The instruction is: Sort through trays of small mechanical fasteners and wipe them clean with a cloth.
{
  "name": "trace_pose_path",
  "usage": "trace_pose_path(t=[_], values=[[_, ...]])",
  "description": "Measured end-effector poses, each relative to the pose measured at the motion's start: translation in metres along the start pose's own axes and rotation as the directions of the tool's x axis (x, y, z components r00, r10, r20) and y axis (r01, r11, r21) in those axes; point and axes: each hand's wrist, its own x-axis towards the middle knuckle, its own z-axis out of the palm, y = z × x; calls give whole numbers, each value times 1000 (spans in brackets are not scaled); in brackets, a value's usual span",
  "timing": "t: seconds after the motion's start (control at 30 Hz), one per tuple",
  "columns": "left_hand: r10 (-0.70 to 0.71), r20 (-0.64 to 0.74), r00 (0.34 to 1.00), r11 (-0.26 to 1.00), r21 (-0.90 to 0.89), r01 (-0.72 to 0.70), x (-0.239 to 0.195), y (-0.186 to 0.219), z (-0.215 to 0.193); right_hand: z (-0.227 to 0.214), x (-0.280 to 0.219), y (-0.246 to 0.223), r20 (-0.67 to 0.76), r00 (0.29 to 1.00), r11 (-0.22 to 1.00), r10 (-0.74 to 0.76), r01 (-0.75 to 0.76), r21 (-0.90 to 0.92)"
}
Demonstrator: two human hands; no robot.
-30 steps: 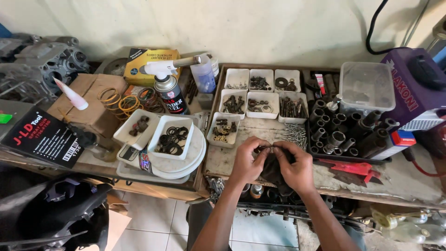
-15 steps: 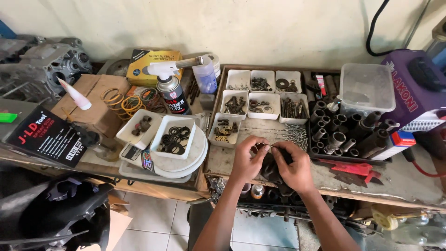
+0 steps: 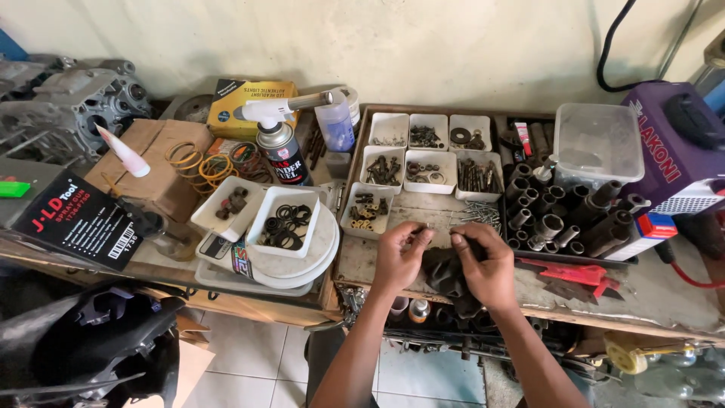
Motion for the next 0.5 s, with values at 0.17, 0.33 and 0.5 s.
trace_pose_path(t=[0.17,0.33,0.5], values=[[13,48,999,997,74,-16,0,-1,5,2,-1,6,-67,998,999,7,-4,38],[27,105,994,976,214,-49,0,14,4,3,-12,16,-121,972,977,200,-187,107],[75,165,983,969,221,-111,2,24,5,-3,-9,17,-84,990,988,115,-106,112]])
